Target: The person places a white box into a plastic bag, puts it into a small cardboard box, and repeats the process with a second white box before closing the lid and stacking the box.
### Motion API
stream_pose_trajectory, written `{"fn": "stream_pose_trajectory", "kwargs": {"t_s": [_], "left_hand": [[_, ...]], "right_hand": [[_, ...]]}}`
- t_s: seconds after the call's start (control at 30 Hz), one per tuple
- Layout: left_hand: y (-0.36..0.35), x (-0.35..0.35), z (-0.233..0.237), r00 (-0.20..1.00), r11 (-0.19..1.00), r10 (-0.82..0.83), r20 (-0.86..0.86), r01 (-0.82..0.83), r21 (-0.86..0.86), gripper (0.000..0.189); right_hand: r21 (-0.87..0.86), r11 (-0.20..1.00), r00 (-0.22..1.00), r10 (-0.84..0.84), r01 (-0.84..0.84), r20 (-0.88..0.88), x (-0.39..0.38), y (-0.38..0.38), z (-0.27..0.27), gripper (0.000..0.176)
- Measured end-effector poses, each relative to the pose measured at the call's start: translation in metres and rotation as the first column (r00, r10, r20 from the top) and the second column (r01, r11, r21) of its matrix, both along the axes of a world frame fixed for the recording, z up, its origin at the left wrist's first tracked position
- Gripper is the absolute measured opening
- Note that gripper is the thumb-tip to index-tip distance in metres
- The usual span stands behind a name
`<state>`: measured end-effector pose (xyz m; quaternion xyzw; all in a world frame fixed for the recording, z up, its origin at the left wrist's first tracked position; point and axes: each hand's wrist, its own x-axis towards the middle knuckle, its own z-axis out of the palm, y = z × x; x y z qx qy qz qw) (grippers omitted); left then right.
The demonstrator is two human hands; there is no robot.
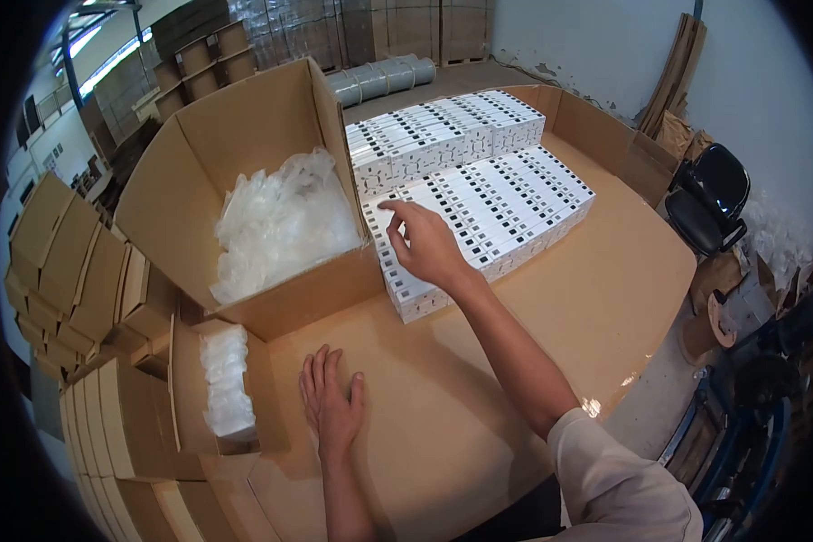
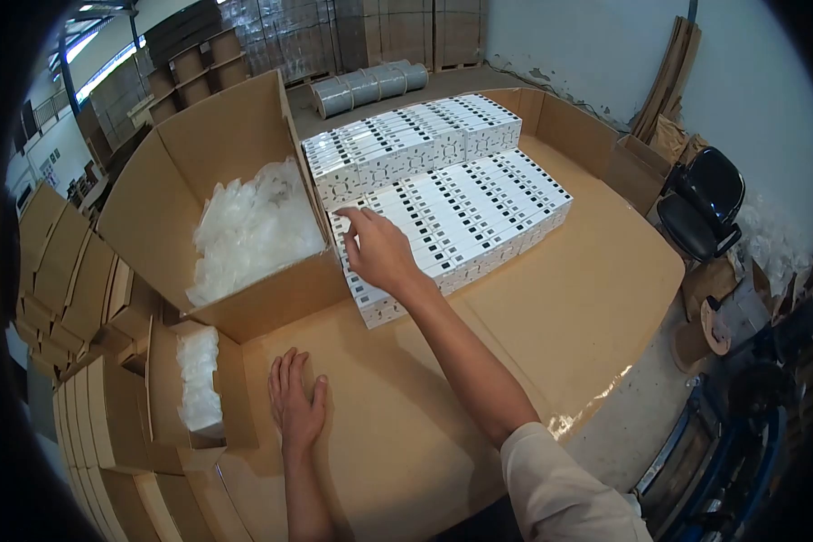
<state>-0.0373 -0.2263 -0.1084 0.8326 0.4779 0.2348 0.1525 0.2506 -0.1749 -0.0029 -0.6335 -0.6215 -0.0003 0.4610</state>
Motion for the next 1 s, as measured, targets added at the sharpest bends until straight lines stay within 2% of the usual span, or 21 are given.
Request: {"fn": "stream_pose_trajectory", "kwargs": {"t_s": [0.03, 0.07, 0.2, 0.4, 0.5, 0.53, 0.63, 0.73, 1.0], "left_hand": [[0.003, 0.001, -0.001, 1.000, 1.000, -0.008, -0.010, 0.008, 0.001, 0.054], [0.004, 0.000, -0.002, 1.000, 1.000, -0.017, -0.020, 0.017, 0.001, 0.054], [0.006, -0.002, -0.001, 0.997, 0.999, -0.035, -0.062, 0.034, -0.020, 0.055], [0.006, -0.001, 0.004, 0.996, 0.999, -0.035, -0.079, 0.032, -0.037, 0.056], [0.006, -0.001, 0.003, 0.996, 0.999, -0.030, -0.080, 0.028, -0.038, 0.056], [0.006, -0.001, 0.003, 0.997, 0.999, -0.030, -0.078, 0.027, -0.039, 0.056], [0.006, -0.001, 0.003, 0.997, 0.999, -0.032, -0.073, 0.029, -0.041, 0.056], [0.006, -0.001, 0.004, 0.997, 0.999, -0.031, -0.067, 0.028, -0.045, 0.056], [0.006, -0.001, 0.003, 0.997, 0.998, -0.034, -0.073, 0.030, -0.055, 0.057]], "right_hand": [[0.014, 0.998, 0.997, -0.064, 0.063, 0.045, 0.011, 0.014, -0.002, 0.036], [-0.022, 0.995, 0.990, -0.096, 0.098, 0.099, 0.020, 0.028, -0.004, 0.046], [-0.107, 0.984, 0.980, -0.122, 0.139, 0.154, 0.033, 0.070, 0.004, 0.060], [-0.190, 0.966, 0.964, -0.131, 0.177, 0.232, 0.034, 0.110, -0.007, 0.064], [-0.117, 0.978, 0.959, -0.140, 0.173, 0.246, 0.037, 0.112, -0.013, 0.065], [-0.106, 0.985, 0.977, -0.113, 0.133, 0.181, 0.038, 0.113, -0.014, 0.066], [-0.055, 0.995, 0.986, -0.076, 0.085, 0.150, 0.043, 0.114, -0.016, 0.059], [-0.037, 0.997, 0.991, -0.057, 0.062, 0.119, 0.048, 0.115, -0.016, 0.059], [0.066, 0.991, 0.967, -0.131, 0.120, 0.217, 0.048, 0.103, -0.014, 0.044]]}}
